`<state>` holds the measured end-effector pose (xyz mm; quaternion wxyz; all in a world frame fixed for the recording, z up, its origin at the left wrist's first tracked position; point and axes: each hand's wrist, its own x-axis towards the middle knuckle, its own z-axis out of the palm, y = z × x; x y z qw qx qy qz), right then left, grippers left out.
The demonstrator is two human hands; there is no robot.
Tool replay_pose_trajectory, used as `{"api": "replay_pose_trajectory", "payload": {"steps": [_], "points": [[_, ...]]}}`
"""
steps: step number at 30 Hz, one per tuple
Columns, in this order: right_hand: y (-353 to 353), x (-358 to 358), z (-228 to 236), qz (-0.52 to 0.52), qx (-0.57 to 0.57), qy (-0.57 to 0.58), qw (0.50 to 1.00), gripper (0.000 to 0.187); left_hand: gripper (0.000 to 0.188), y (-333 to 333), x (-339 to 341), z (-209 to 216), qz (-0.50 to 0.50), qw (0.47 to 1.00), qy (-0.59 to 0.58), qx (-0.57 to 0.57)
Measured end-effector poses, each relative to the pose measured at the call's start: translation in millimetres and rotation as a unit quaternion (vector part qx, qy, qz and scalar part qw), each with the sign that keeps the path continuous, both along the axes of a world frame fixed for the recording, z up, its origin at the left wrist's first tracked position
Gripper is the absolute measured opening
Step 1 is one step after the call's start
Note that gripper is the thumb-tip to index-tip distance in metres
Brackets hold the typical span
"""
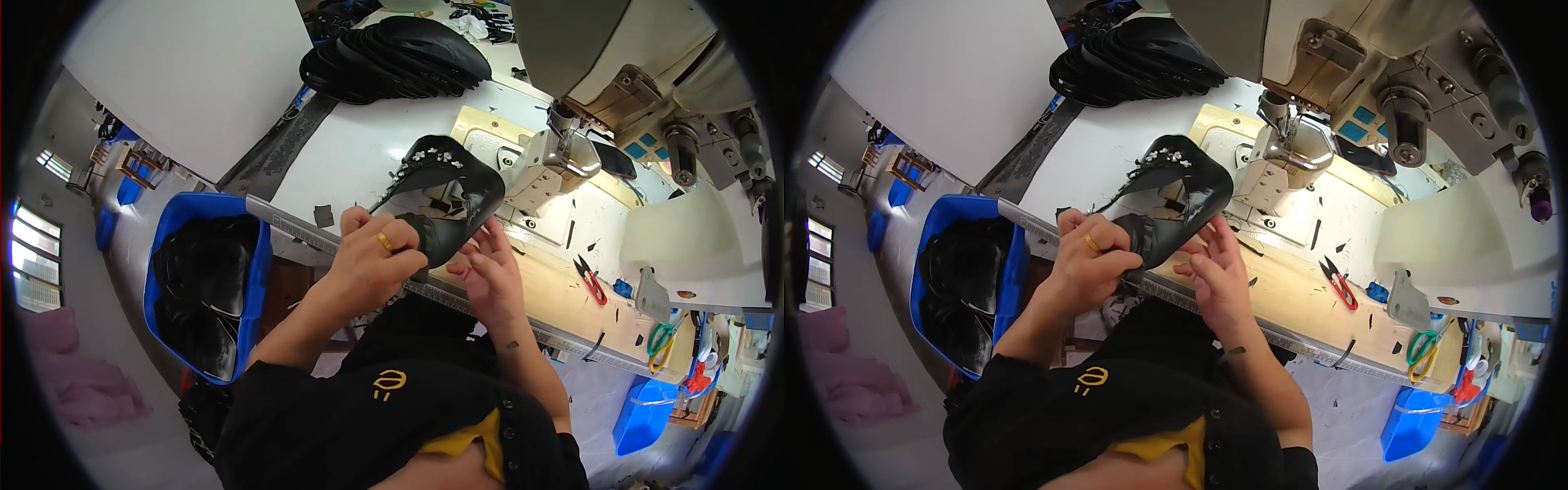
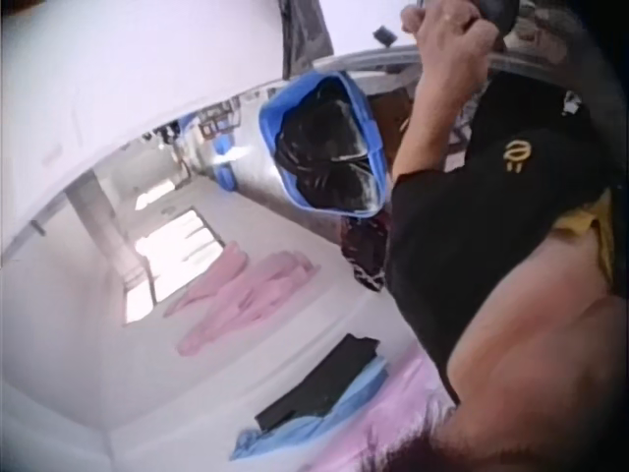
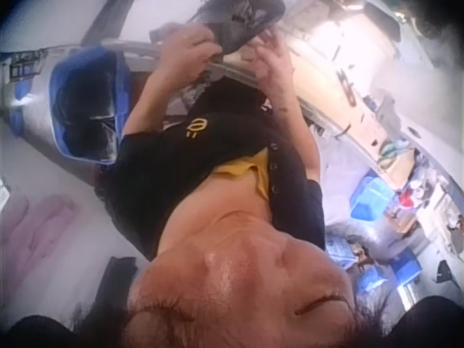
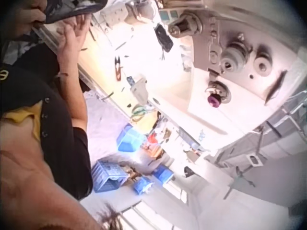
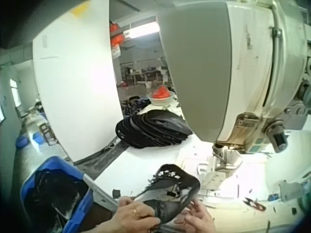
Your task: The person uses scissors to trim a black leather shoe cover and then operates a sewing machine to stitch a decorative strip onto it. They handle the leather piece, aligning it under the needle and guiding it through the machine to attach the embellishment.
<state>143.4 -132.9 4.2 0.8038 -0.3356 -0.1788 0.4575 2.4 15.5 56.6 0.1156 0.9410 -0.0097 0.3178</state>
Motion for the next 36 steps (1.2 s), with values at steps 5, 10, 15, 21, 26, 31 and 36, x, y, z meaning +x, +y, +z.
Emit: {"api": "replay_pose_trajectory", "payload": {"steps": [5,10,15,21,26,31,36], "points": [[-4,3,3,-0.018,-0.065,0.051,0.996,0.058,0.022,10,-5,-33,-0.026,0.991,-0.133,-0.006],[1,-3,-10,-0.003,-0.069,0.036,0.997,0.035,0.025,11,-5,-56,-0.016,0.981,-0.19,-0.043],[6,-1,-17,-0.036,-0.048,0.044,0.997,0.029,0.028,11,-1,-69,-0.008,0.979,-0.194,-0.07],[-5,29,-22,-0.133,-0.088,0.064,0.985,0.023,0.031,-12,16,-83,-0.051,0.99,-0.065,-0.116],[-18,42,-25,-0.171,-0.127,0.035,0.977,0.019,0.045,-30,22,-92,-0.08,0.991,0.012,-0.109],[-28,43,-8,-0.109,-0.036,0.039,0.993,0.02,0.034,-37,34,-80,-0.138,0.956,-0.09,-0.242],[-31,34,31,-0.042,-0.057,-0.182,0.981,0.032,0.003,-36,34,-16,-0.143,0.686,-0.157,-0.696]]}}
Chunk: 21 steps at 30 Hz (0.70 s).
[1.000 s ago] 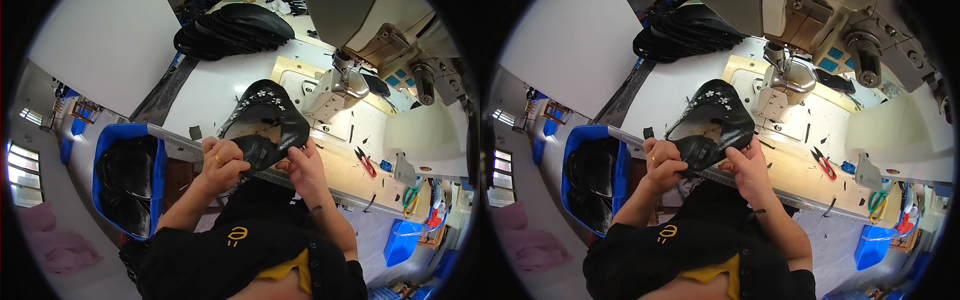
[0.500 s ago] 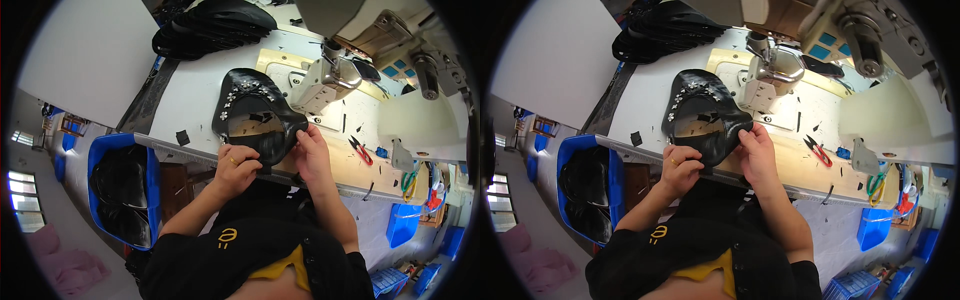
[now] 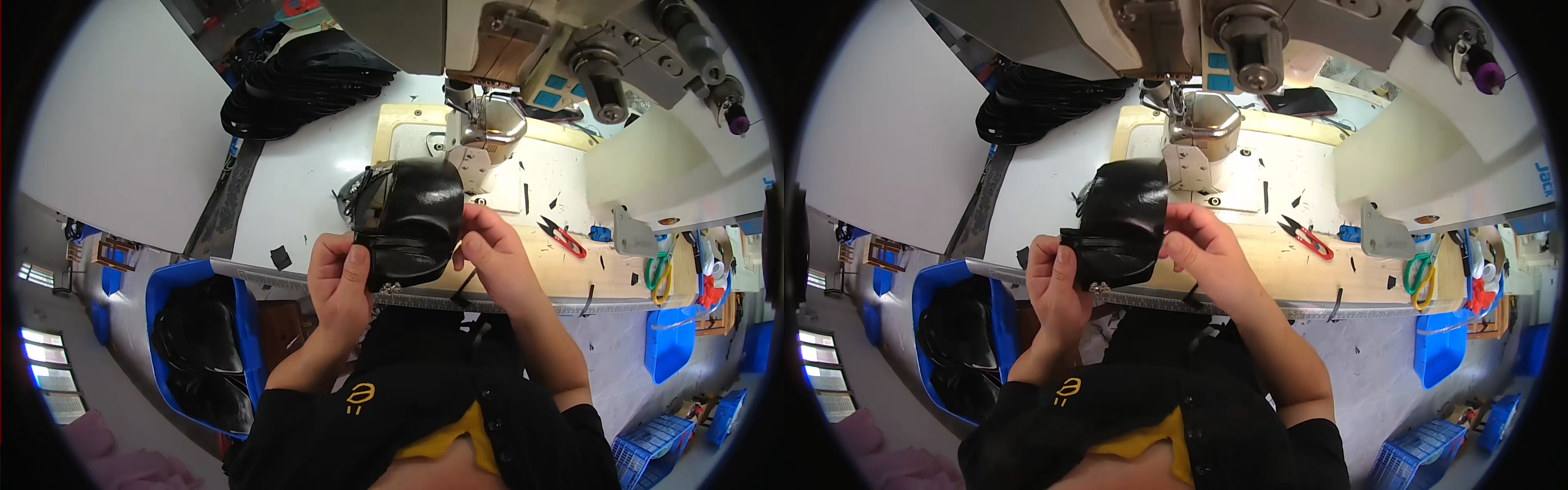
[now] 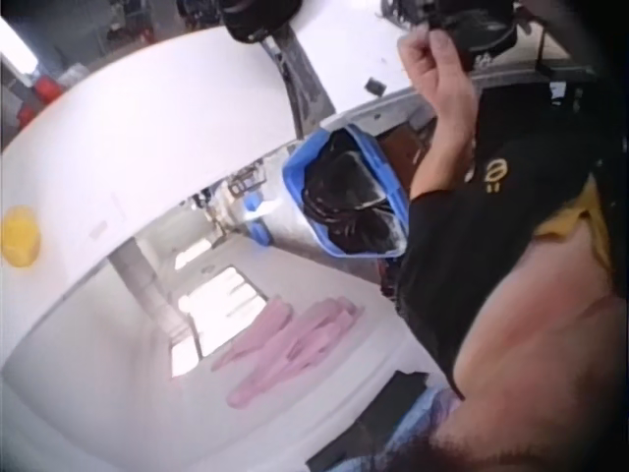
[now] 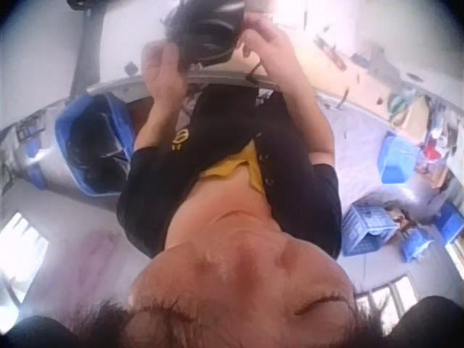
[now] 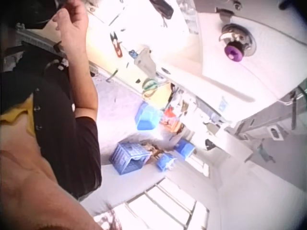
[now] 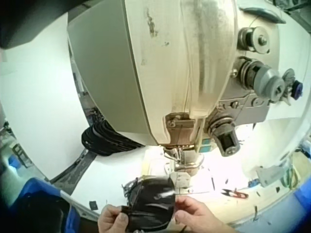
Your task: The person uses scissors to trim a black leather shoe cover and then operates a sewing machine to stitch a decorative strip onto it. They handle the leather piece, aligning it under the needle and guiding it through the machine to attach the embellishment.
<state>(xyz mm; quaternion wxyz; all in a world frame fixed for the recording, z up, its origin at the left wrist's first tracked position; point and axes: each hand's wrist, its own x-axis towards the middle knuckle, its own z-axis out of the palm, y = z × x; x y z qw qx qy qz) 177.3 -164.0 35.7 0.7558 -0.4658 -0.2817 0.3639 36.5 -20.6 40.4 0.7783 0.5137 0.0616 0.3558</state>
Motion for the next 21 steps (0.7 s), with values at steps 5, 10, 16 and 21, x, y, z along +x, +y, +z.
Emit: {"api": "replay_pose_trajectory", "payload": {"steps": [5,10,16,21], "points": [[3,-20,18,-0.01,-0.002,-0.018,1.0,0.018,0.006,-4,18,7,-0.047,0.988,0.025,-0.145],[-3,-7,-5,-0.094,-0.05,-0.03,0.994,0.013,0.02,-22,25,15,-0.153,0.96,0.072,-0.225],[-17,-6,-11,-0.062,-0.094,-0.105,0.988,0.011,0.027,-19,35,-12,-0.127,0.983,0.118,-0.059],[-28,-5,-4,-0.078,-0.071,-0.153,0.983,0.01,0.024,-24,41,-12,-0.142,0.979,0.081,-0.122]]}}
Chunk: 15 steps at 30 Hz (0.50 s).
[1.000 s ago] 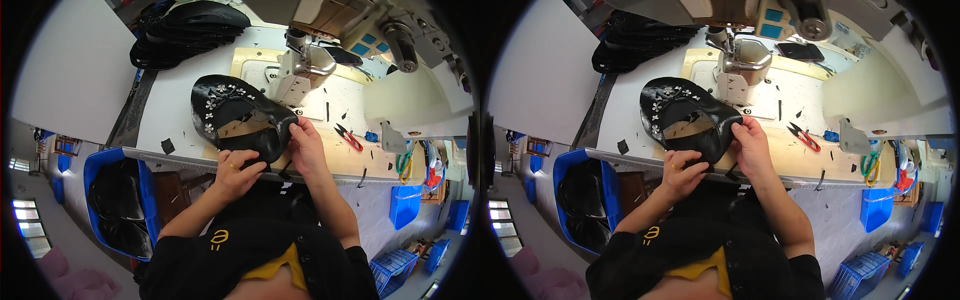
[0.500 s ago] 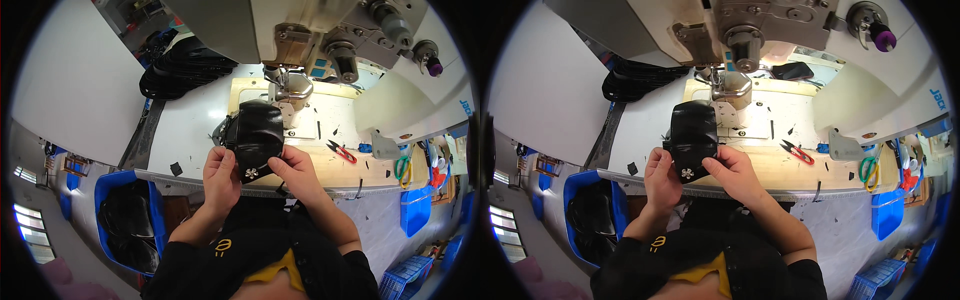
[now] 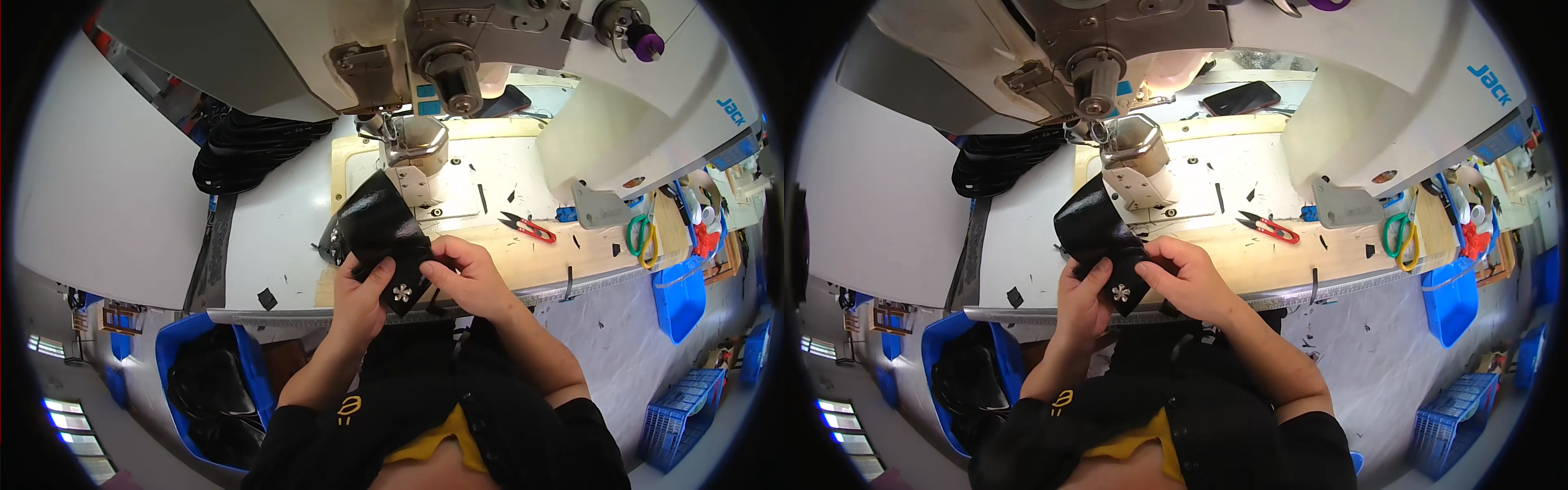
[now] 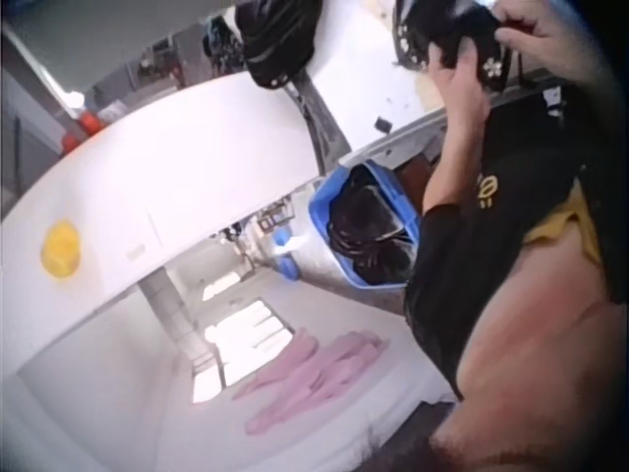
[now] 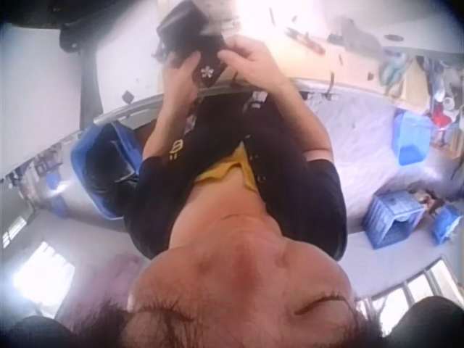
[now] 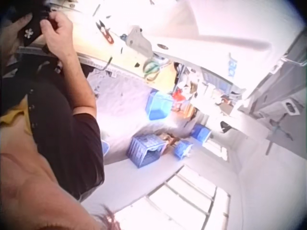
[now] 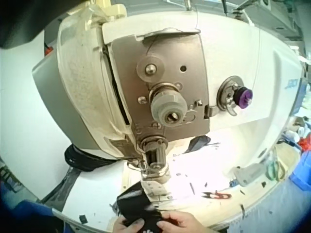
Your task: The person uses scissors to trim a black leather shoe cover and then operates a sewing machine to stitch a decorative strip onto it. They handle the leather piece, aligning it under the needle and guiding it through the machine to attach the embellishment.
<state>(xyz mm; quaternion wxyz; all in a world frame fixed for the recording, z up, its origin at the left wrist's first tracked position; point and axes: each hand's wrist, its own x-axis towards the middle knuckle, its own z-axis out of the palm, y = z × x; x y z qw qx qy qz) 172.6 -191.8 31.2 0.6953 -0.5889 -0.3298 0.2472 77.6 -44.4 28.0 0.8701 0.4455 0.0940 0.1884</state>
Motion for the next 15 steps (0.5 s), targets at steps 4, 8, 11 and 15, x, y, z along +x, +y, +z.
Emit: {"api": "replay_pose_trajectory", "payload": {"steps": [4,8,11,15], "points": [[7,13,-7,-0.071,0.015,-0.18,0.981,0.012,0.029,-10,-5,2,0.08,0.954,-0.028,0.286],[4,11,18,0.048,0.193,0.2,0.959,0.031,0.034,9,-1,3,0.162,0.687,-0.21,0.676],[4,3,29,0.135,0.228,0.122,0.957,0.036,0.027,23,1,-12,0.249,0.56,-0.221,0.759],[22,-4,36,0.022,0.145,-0.261,0.954,0.025,0.059,75,-17,-35,0.158,0.515,0.018,0.842]]}}
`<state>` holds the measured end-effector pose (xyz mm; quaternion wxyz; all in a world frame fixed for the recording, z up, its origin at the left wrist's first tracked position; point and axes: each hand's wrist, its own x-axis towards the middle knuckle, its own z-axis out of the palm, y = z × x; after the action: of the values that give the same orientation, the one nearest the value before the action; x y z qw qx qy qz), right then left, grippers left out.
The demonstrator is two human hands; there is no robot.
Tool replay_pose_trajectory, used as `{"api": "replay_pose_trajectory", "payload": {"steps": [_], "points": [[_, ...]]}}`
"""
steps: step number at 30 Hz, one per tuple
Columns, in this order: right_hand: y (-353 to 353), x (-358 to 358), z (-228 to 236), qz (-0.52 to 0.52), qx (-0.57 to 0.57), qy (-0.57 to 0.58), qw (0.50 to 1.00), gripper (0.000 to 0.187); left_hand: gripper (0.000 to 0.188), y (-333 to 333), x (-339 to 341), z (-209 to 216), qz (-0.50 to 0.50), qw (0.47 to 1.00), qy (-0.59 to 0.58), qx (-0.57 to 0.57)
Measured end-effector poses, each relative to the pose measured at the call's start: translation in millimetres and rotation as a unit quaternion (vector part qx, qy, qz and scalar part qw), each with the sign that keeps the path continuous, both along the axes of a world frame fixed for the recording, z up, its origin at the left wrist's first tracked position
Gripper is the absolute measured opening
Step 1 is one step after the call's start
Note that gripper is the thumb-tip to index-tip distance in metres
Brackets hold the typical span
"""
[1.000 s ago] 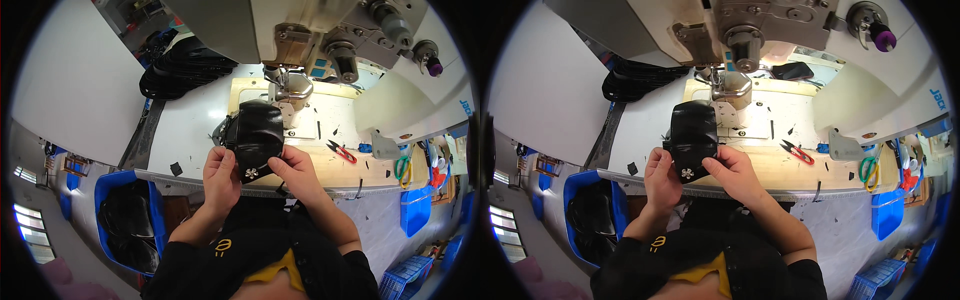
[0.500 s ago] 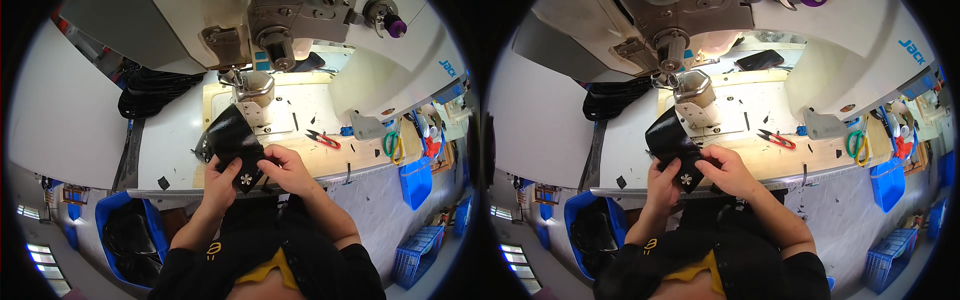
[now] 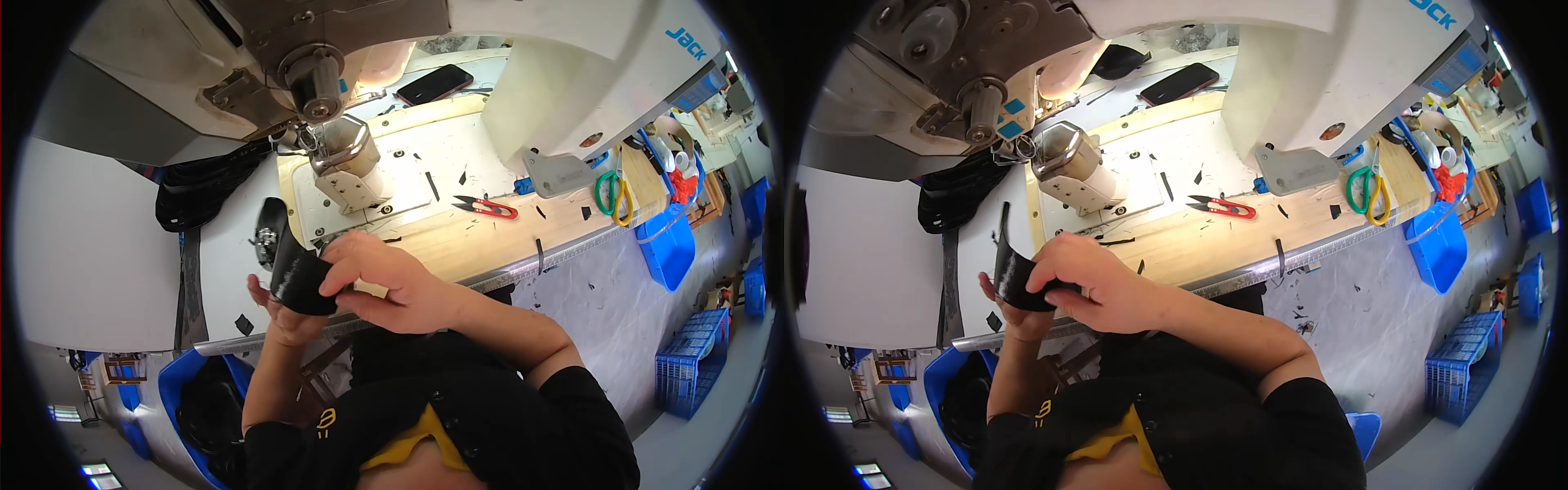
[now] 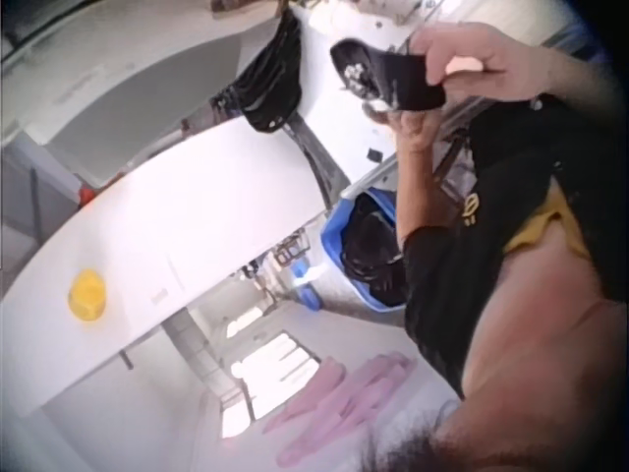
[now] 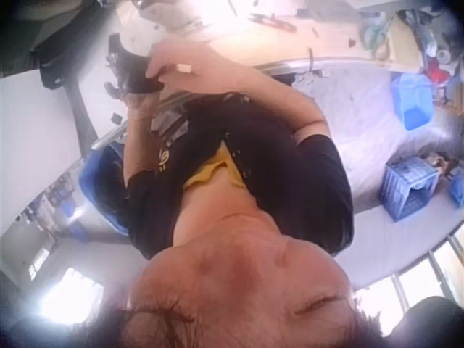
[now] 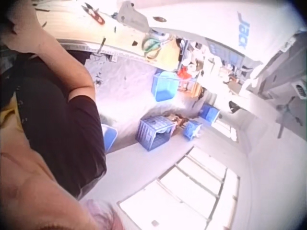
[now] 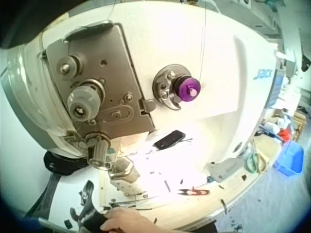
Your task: The person uses scissors to trim a black leather shoe cover and then operates a sewing machine to stitch a decorative strip onto it. They handle the leather piece, aligning it under the needle and guiding it through the machine to attach the embellishment.
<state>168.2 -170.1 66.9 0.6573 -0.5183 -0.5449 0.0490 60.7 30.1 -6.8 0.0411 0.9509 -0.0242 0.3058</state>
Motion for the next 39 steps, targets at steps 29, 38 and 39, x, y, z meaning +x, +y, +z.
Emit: {"api": "replay_pose_trajectory", "payload": {"steps": [29,38,39], "points": [[45,-25,-91,-0.153,-0.211,0.135,0.956,0.043,0.025,-34,-53,-12,0.139,0.772,-0.02,-0.619],[65,-19,-56,0.05,0.013,0.59,0.806,0.061,0.035,4,-41,3,-0.175,0.164,-0.223,-0.945],[67,-18,-55,0.059,0.049,0.622,0.779,0.062,0.035,4,-39,10,-0.158,0.111,-0.258,-0.947]]}}
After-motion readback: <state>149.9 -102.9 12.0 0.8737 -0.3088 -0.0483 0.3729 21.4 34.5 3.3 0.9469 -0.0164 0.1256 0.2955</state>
